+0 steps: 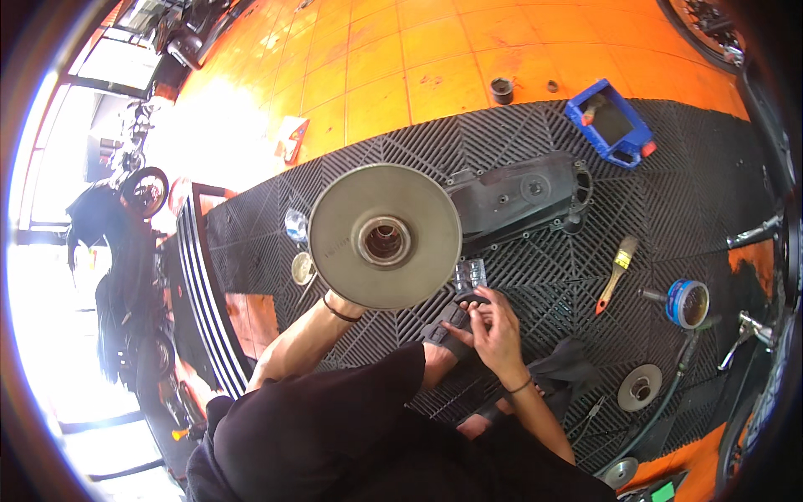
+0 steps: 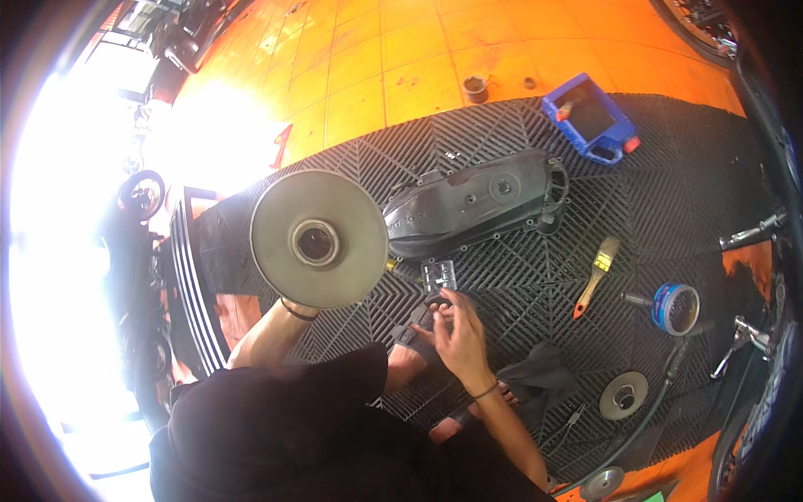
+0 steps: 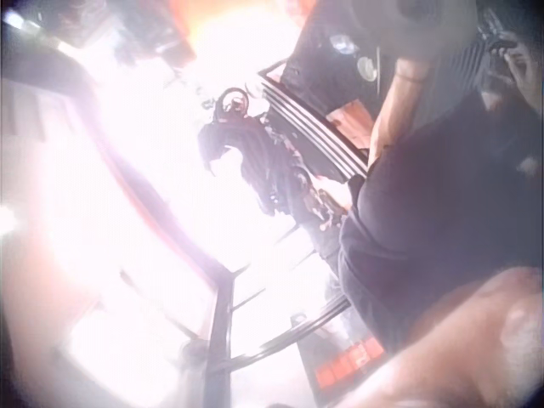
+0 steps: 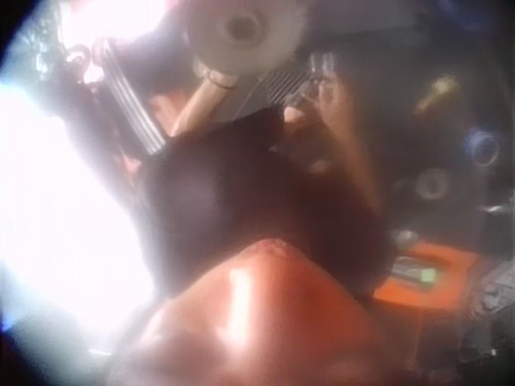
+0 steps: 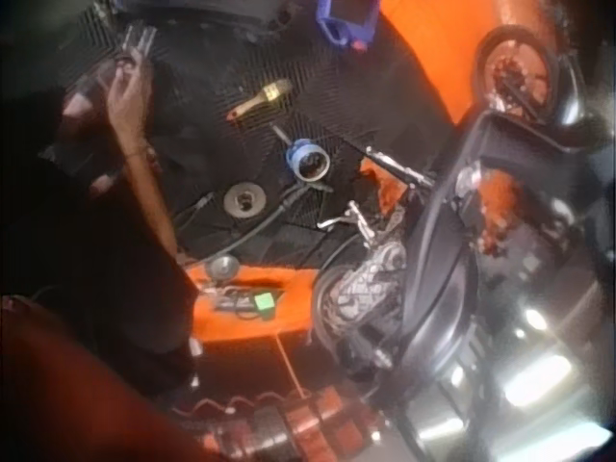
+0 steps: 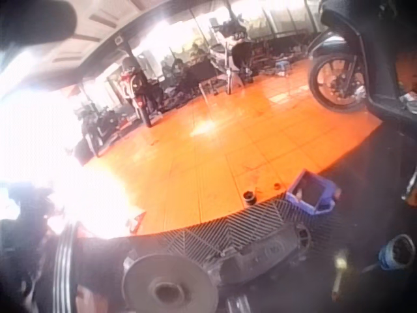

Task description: The person cleans and lubricates a motorcycle pulley assembly by hand and with a brush, then uses a hammer and a screwdriver to assemble the components on a shop floor.

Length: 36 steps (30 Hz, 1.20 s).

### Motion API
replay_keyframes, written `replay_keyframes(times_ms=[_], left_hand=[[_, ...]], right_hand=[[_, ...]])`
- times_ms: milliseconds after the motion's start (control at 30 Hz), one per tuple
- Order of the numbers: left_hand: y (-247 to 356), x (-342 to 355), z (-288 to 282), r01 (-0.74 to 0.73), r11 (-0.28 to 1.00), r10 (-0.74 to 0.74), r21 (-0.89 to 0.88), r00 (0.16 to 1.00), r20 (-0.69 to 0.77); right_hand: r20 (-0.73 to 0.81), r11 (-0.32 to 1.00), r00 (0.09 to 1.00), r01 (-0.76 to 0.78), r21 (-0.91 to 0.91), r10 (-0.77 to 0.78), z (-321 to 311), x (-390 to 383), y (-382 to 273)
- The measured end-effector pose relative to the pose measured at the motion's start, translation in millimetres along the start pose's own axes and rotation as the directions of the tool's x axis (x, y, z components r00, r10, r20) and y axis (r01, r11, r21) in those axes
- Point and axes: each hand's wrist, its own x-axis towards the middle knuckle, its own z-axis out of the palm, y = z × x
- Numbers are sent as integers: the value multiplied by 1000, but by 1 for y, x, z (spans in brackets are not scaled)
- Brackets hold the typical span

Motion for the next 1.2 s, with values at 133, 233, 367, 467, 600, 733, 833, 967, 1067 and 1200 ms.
replay_keyframes(times_ms=[133, 233, 367, 467, 600, 733, 833, 967, 1067, 1200], left_hand=[[-12, 13, 10, 54, 998, -55, 21, 998, 43], [-24, 26, 17, 95, 995, -97, 31, 992, 85], [-37, 42, 29, 143, 988, -149, 54, 981, 125], [-47, 53, 38, 173, 982, -182, 74, 972, 147], [-61, 65, 55, 201, 974, -218, 109, 959, 182], [-69, 69, 64, 196, 969, -223, 147, 954, 199], [-72, 71, 71, 184, 966, -222, 184, 950, 218], [-77, 74, 75, 169, 943, -240, 285, 942, 234], [-73, 70, 82, 143, 909, -248, 391, 940, 234], [-72, 85, 97, 61, 794, -259, 605, 935, 245]], right_hand=[[-34, 874, 998, -61, -483, 51, -75, -40, -22], [-43, 714, 973, -196, -673, 227, -111, -98, -18], [-47, 615, 953, -231, -754, 300, -116, -156, 3], [-131, 618, 962, -255, -744, 239, -103, -169, 24], [-281, 697, 951, -287, -658, 126, -99, -180, 48], [-331, 713, 940, -289, -639, 85, -107, -180, 51], [-391, 718, 919, -299, -628, 41, -111, -184, 41], [-503, 769, 864, -302, -563, -29, -115, -184, 24], [-547, 800, 831, -258, -542, -102, -115, -183, 13], [-570, 761, 811, -286, -583, -132, -114, -200, 21]])
